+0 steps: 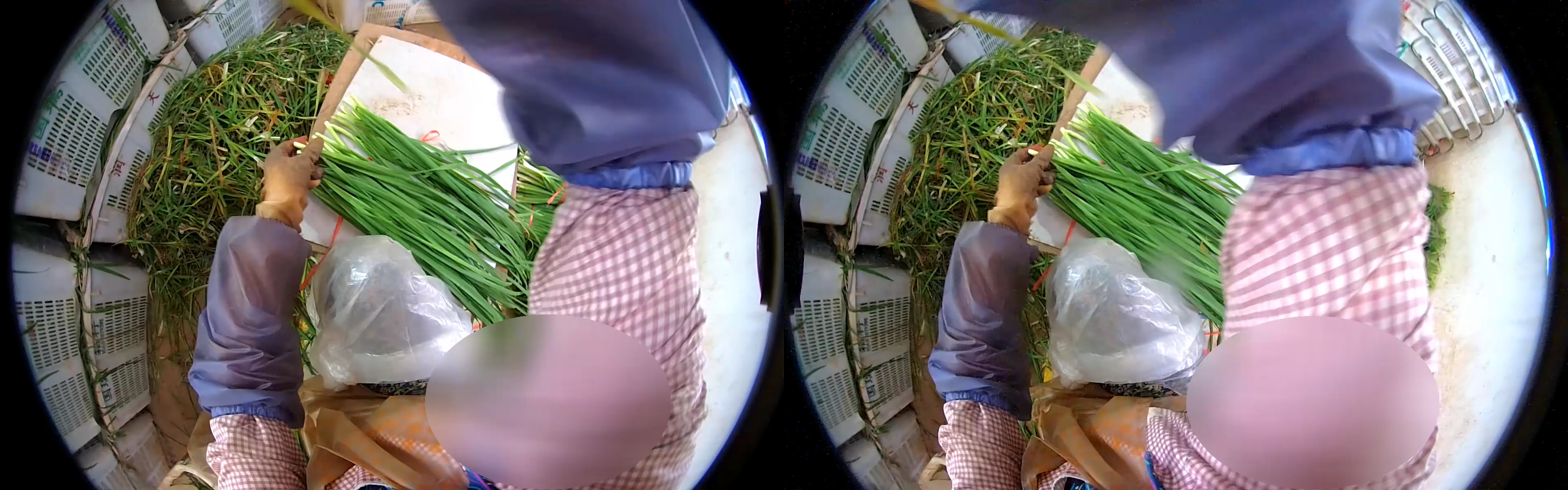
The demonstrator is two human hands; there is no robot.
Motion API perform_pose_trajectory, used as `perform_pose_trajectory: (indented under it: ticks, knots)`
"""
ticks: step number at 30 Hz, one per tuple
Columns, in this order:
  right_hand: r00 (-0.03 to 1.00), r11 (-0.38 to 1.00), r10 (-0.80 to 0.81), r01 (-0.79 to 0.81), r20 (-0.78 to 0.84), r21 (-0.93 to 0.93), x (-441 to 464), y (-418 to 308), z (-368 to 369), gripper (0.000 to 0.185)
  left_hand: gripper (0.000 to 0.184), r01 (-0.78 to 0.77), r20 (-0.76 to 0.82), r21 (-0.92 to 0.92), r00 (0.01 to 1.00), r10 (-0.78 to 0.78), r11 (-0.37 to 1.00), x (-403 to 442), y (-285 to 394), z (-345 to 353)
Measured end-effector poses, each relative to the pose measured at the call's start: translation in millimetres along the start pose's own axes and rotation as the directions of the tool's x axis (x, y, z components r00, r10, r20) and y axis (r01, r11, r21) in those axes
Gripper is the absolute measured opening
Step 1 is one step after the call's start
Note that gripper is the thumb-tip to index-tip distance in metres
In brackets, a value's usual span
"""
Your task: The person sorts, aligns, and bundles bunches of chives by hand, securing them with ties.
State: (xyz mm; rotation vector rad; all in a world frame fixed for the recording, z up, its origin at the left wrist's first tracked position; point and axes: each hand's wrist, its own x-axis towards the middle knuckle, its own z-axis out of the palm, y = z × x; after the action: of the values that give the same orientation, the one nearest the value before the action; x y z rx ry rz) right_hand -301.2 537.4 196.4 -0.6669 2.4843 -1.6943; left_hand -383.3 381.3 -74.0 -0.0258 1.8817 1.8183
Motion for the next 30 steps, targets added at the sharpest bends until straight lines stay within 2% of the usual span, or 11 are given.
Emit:
perform_pose_trajectory:
  ticks: [6, 8, 12, 13, 14, 16, 18, 21, 24, 26, 30]
  knots:
    - [0.945, 0.925, 0.135, -0.013, 0.297, -0.380, 59.2, 6.5, 75.6, 0.014, 0.046, -0.169, -0.052, -0.118, 0.985, 0.164, 0.979, -33.2, -11.0, -18.0]
    - [0.938, 0.872, 0.203, -0.043, 0.282, -0.487, 80.3, 25.1, 81.0, 0.014, 0.041, -0.342, -0.038, 0.201, 0.934, 0.356, 0.918, -52.9, -0.4, -28.0]
    - [0.953, 0.794, 0.198, -0.293, -0.228, -0.533, 41.4, 118.3, 31.6, 0.015, 0.024, -0.477, 0.025, 0.447, 0.852, 0.523, 0.757, -69.7, -4.0, -36.7]
    - [0.952, 0.804, 0.036, -0.209, -0.305, -0.557, 1.7, 157.3, 19.9, 0.025, 0.019, -0.569, 0.078, 0.497, 0.781, 0.619, 0.655, -65.3, -10.4, -38.0]
    - [0.865, 0.776, 0.147, -0.401, -0.479, -0.487, -37.4, 187.0, 21.1, 0.033, 0.019, -0.568, 0.087, 0.504, 0.783, 0.616, 0.651, -64.0, -8.2, -36.1]
    - [0.782, 0.649, 0.171, -0.547, -0.600, -0.529, -106.2, 216.2, 36.3, 0.025, 0.018, -0.700, 0.316, 0.660, 0.589, 0.744, 0.273, -62.7, 4.1, -25.9]
    - [0.791, 0.437, 0.201, -0.600, -0.578, -0.670, -143.9, 226.3, 57.3, 0.031, 0.016, -0.716, 0.353, 0.648, 0.584, 0.731, 0.260, -62.2, 12.5, -7.3]
    - [0.766, 0.554, 0.180, -0.597, -0.617, -0.580, -159.0, 227.8, 79.9, 0.027, 0.012, -0.757, 0.411, 0.644, 0.464, 0.785, 0.111, -51.9, 14.9, 18.8]
    - [0.739, 0.684, 0.216, -0.581, -0.638, -0.441, -156.0, 236.0, 84.9, 0.021, 0.012, -0.717, 0.465, 0.687, 0.559, 0.687, 0.119, -46.0, 17.3, 35.9]
    - [0.647, 0.657, 0.310, -0.675, -0.697, -0.334, -153.1, 244.6, 80.2, 0.020, 0.011, -0.704, 0.482, 0.705, 0.562, 0.672, 0.084, -40.5, 12.5, 38.8]
    - [0.614, 0.786, 0.406, -0.612, -0.677, -0.083, -158.7, 269.9, 58.0, 0.020, 0.010, -0.678, 0.499, 0.733, 0.591, 0.634, 0.055, -42.5, 13.0, 40.5]
